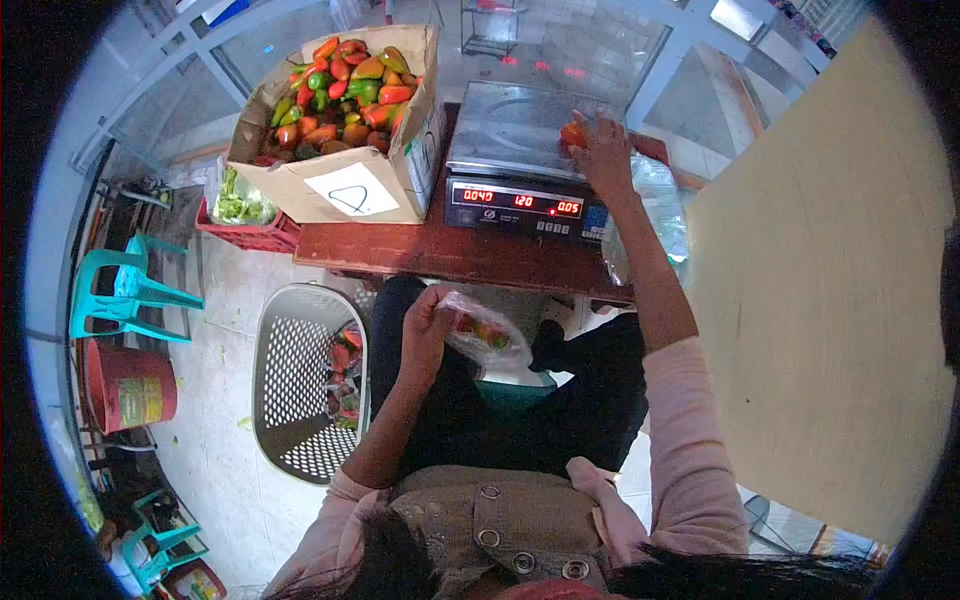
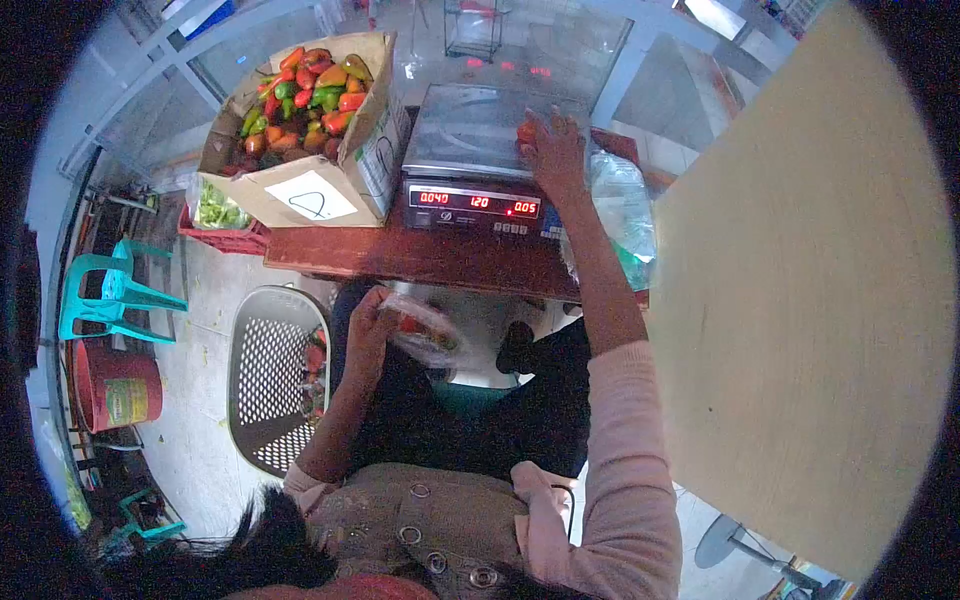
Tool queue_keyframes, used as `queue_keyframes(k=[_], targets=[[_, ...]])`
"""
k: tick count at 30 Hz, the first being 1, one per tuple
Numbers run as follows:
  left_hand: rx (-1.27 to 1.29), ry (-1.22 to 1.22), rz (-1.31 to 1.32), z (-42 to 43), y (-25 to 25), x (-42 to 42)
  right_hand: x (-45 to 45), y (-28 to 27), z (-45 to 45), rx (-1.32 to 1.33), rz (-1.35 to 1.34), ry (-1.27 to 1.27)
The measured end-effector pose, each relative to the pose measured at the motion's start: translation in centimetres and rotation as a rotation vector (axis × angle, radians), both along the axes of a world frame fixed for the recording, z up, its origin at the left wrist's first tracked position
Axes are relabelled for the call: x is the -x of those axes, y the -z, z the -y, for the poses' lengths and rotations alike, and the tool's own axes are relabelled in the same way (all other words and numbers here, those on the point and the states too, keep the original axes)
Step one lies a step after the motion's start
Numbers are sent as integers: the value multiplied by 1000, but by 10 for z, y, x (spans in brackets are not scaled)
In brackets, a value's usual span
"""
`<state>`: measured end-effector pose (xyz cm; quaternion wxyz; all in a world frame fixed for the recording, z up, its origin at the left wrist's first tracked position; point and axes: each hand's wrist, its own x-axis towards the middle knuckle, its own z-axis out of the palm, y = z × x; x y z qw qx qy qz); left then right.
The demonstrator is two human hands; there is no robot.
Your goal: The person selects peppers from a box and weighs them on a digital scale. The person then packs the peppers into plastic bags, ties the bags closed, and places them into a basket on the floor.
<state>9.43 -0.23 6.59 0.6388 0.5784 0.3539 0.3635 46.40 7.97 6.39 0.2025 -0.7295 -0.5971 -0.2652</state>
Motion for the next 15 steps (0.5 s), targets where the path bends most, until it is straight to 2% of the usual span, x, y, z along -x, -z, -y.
queue_keyframes(k=[3, 5, 9, 12, 14, 15], targets=[[106, 16, 8, 4, -6, 2, -11, 14, -21, 198, -206, -38], [94, 19, -9, 7, -6, 1, -25, 35, -38, 175, -184, -49], [138, 26, 31, 8, 2, -5, -13, 30, -34, 54, -266, -58], [128, 14, 62, 8, 5, -9, 17, 4, -5, 26, -807, -141], [147, -17, 26, 7, -5, -14, 41, 0, 30, -84, -1078, -311], [157, -32, 5, 9, -9, -17, 64, -20, 58, -107, -1175, -346]])
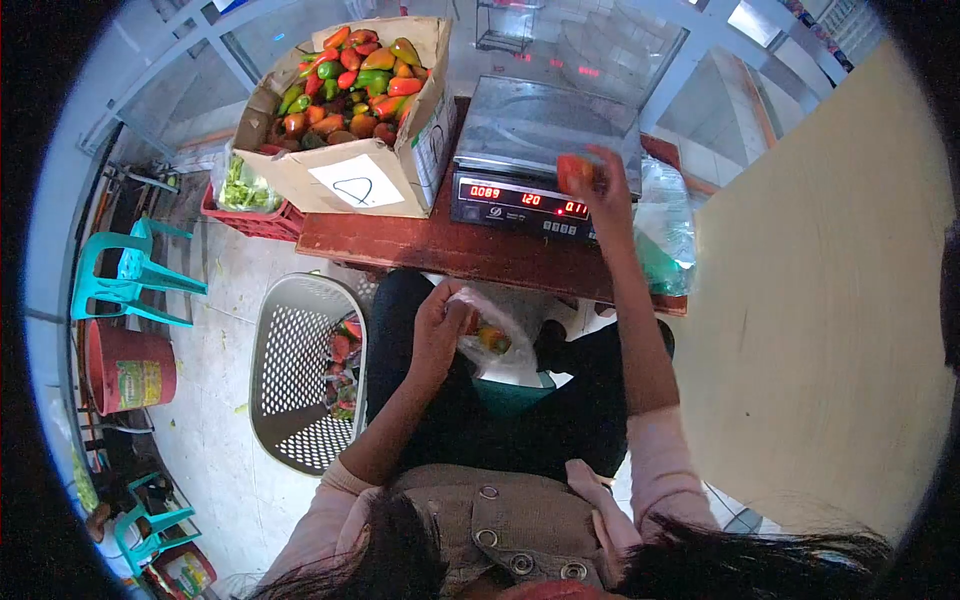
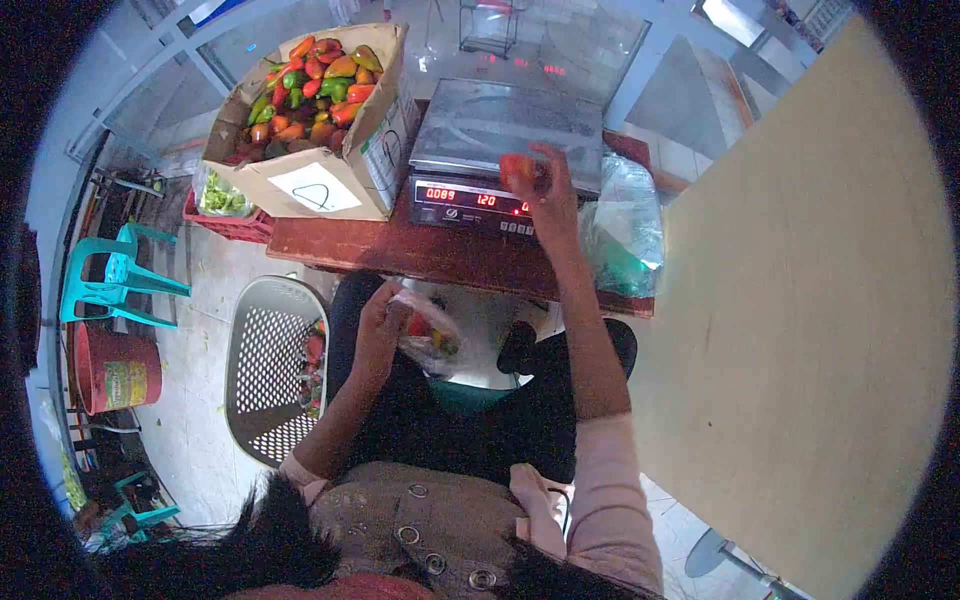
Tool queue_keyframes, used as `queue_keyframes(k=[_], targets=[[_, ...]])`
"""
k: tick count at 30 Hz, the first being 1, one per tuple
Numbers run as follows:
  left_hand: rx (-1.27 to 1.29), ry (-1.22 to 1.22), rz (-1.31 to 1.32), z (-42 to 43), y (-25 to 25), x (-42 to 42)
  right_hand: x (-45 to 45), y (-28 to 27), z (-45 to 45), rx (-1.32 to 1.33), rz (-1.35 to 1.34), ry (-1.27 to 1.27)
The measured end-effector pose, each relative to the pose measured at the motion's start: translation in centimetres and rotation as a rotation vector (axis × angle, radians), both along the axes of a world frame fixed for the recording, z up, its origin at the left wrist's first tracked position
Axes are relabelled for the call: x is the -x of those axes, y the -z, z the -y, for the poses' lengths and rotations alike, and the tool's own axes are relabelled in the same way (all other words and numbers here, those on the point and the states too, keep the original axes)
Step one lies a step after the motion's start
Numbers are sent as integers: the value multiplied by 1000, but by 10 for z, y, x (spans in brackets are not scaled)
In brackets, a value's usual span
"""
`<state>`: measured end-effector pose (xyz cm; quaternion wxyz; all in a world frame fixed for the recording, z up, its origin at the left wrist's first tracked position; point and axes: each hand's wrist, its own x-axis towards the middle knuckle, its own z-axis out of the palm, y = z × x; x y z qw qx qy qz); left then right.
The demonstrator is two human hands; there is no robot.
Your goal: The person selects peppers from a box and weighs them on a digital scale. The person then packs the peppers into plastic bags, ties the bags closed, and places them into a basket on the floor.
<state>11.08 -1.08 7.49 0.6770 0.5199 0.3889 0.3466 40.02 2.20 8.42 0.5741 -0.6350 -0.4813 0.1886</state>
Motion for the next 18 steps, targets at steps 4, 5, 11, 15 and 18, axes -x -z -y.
queue_keyframes(k=[4, 5, 11, 15, 18], targets=[[-213, 56, 45, 14, -17, -20, 65, -32, 99, -69, -340, 137], [-194, 66, 71, 19, -38, -25, 81, -43, 121, -64, -454, 171], [-246, 83, 121, 19, -70, -47, 137, -65, 178, -175, -282, -58], [-377, 128, 42, 29, -80, -49, 148, -51, 170, -27, 27, 55], [-463, 143, -11, 27, -88, -44, 156, -62, 173, -102, 175, 77]])
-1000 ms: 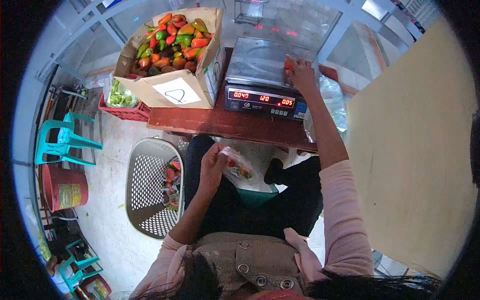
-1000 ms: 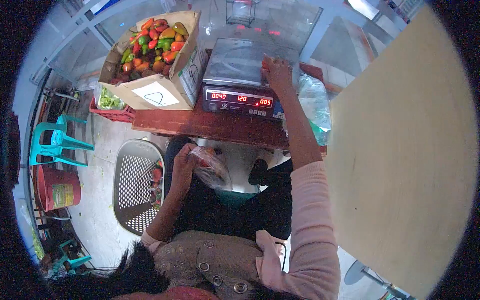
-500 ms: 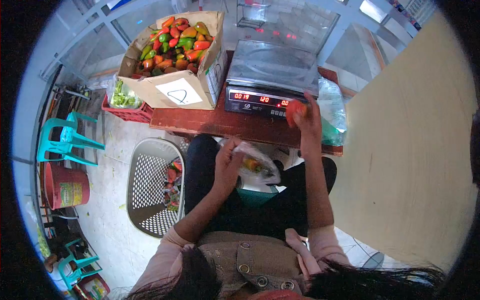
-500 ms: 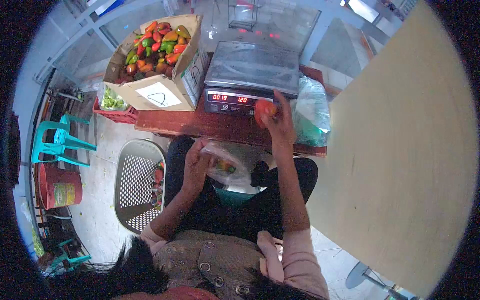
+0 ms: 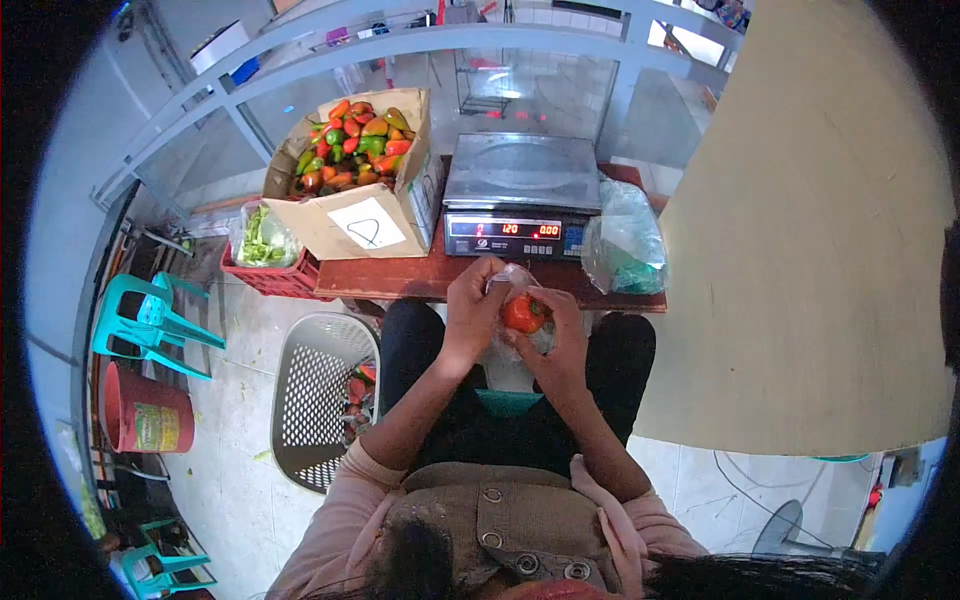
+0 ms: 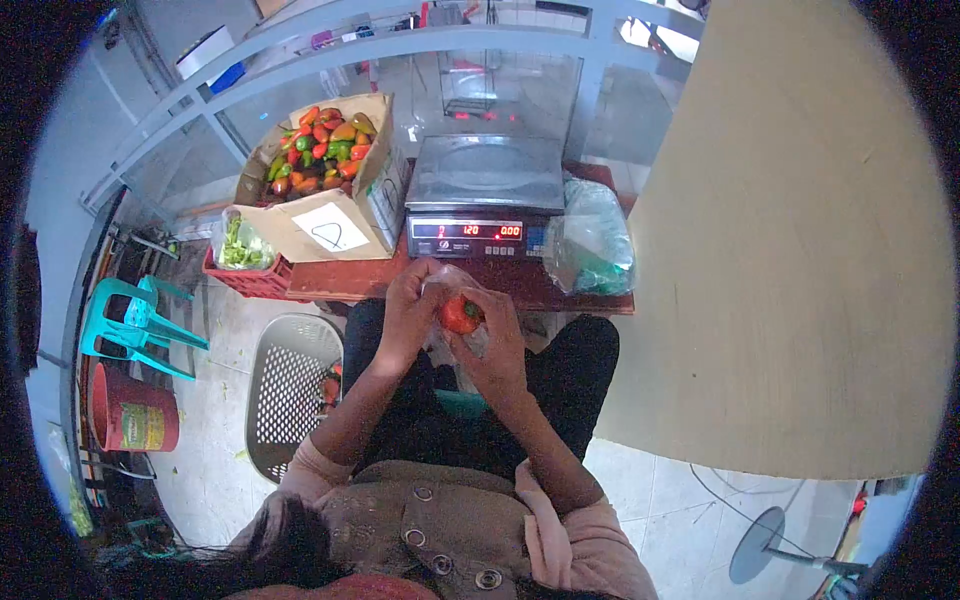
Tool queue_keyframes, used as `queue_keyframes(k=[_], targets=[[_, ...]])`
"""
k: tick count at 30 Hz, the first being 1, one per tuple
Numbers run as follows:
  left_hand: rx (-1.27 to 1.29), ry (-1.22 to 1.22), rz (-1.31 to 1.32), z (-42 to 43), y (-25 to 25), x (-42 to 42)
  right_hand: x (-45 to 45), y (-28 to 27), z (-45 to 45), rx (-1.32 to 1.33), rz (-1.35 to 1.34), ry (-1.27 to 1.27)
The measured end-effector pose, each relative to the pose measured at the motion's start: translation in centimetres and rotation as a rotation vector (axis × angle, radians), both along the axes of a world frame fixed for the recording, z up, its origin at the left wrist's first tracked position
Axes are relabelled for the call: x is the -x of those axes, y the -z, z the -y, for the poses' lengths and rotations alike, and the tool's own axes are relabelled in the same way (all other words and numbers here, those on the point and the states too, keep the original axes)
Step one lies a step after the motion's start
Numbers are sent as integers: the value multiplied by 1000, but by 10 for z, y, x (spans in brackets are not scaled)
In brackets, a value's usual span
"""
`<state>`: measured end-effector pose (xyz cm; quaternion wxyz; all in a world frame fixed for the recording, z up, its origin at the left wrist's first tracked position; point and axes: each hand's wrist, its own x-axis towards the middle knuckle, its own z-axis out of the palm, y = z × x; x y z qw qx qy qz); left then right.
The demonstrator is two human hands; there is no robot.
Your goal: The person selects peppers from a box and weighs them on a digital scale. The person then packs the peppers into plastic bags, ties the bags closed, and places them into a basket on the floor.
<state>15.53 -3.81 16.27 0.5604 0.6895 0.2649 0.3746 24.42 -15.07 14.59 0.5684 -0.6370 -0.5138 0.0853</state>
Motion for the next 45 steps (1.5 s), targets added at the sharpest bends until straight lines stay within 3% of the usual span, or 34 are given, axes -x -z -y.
queue_keyframes(k=[4, 7, 10, 11, 16, 18, 19, 20, 21, 24, 27, 30, 33, 39, 44, 45], targets=[[-246, -98, -26, -6, -8, 1, 3, -2, -6, -79, 62, -78], [-164, -83, -9, -10, -5, 7, 5, 0, -19, 106, 86, -235], [-184, -63, -112, -4, 8, 10, 3, 36, -33, 308, 411, -239], [-329, -123, -80, -8, 9, 13, -2, 36, -35, 276, 418, -244], [-196, -175, -57, -41, 41, 42, -11, 14, -31, 214, 522, -268], [-95, -209, -60, -48, 38, 47, -27, 11, -34, 257, 713, -279], [-334, -235, -10, -63, 45, 47, -35, 9, -37, 283, 803, -294], [11, -198, -81, -49, -3, 50, -39, -6, -43, 425, 878, -226], [-345, -220, -23, -64, 2, 47, -40, -25, -49, 561, 956, -160], [-312, -256, -19, -69, -24, 44, -40, -47, -54, 53, 758, -8], [-69, -36, -87, -89, 1, 44, -50, -65, -85, 286, 760, -123], [28, -73, -15, -84, -10, 49, -53, -86, -105, 173, 893, -179], [9, -59, 83, -83, -33, 55, -39, -122, -104, 209, 635, -240], [-7, 124, 99, -57, -55, 36, -56, -80, -110, 190, 690, -439], [-57, 213, 165, -64, -62, 47, -51, -76, -111, 108, 324, -388], [134, 306, 372, -62, -66, 53, -48, -79, -111, 71, 249, -383]])
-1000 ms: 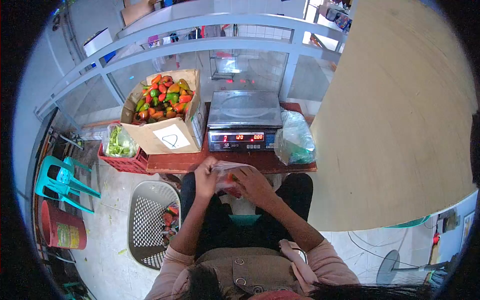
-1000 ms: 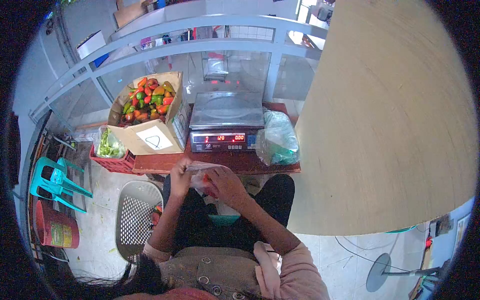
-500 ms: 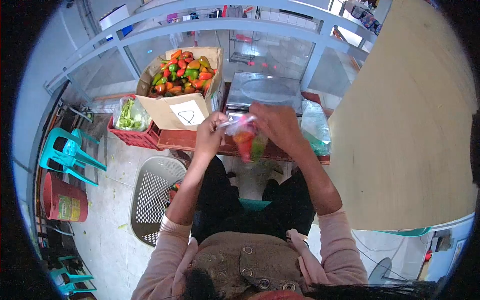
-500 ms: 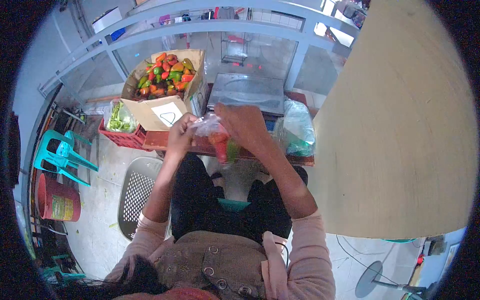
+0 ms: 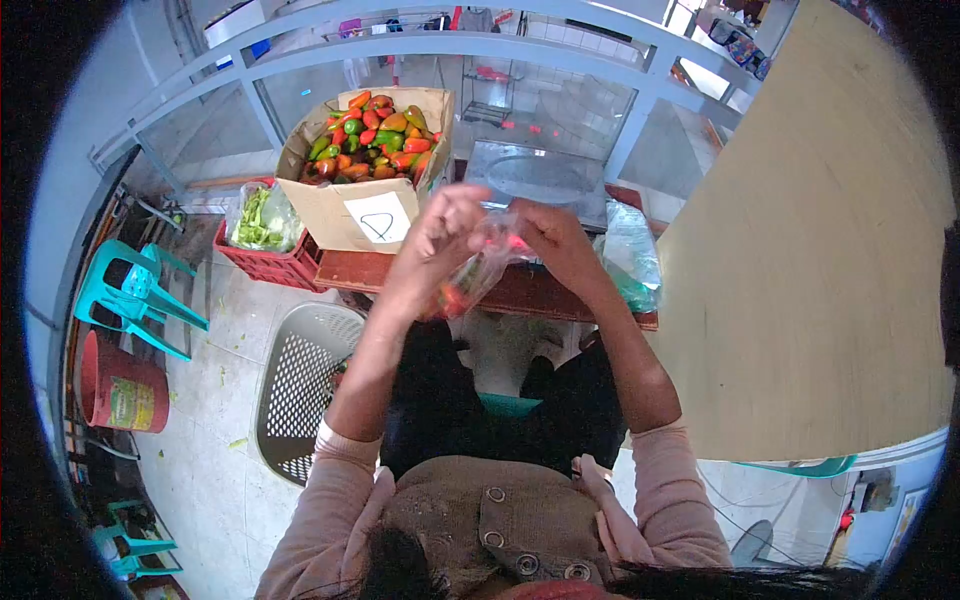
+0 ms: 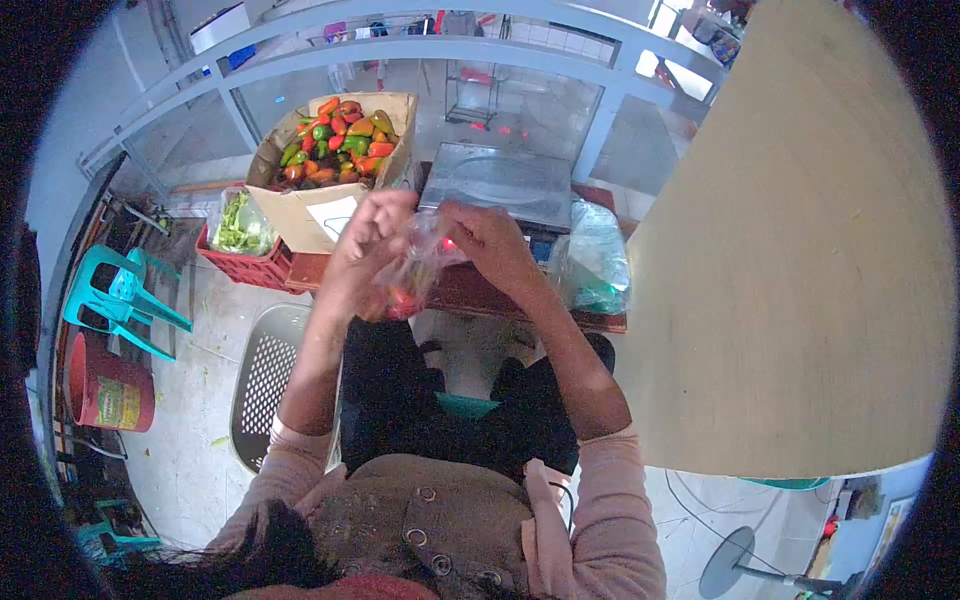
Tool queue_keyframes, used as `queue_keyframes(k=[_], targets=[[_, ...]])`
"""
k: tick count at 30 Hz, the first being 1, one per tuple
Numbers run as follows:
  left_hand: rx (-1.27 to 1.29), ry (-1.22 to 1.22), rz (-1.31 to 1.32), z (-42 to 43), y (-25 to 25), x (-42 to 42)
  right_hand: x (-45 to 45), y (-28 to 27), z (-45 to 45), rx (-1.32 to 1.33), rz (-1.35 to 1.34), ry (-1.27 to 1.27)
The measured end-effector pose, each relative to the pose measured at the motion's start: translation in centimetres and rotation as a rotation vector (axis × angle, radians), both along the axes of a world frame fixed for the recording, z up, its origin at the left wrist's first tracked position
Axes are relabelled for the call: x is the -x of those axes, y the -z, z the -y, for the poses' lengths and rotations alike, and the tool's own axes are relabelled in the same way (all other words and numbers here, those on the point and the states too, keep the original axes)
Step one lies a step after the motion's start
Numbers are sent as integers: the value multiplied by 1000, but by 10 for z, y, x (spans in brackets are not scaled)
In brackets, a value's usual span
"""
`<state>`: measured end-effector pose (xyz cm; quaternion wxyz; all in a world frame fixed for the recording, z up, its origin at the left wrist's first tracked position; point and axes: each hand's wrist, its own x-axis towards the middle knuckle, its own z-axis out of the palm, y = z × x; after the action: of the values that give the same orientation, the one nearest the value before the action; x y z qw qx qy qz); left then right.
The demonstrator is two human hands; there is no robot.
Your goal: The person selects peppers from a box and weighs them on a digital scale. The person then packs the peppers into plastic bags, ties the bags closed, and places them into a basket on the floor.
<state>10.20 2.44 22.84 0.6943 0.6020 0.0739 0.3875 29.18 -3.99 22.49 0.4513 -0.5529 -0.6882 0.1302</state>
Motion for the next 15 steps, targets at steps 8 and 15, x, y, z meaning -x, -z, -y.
queue_keyframes(k=[8, 15], targets=[[-356, 73, -563, -40, 64, 46, 26, -41, -18, -141, -139, -209], [-185, -14, -370, 23, 112, -8, 26, -54, -16, -149, -221, -80]])
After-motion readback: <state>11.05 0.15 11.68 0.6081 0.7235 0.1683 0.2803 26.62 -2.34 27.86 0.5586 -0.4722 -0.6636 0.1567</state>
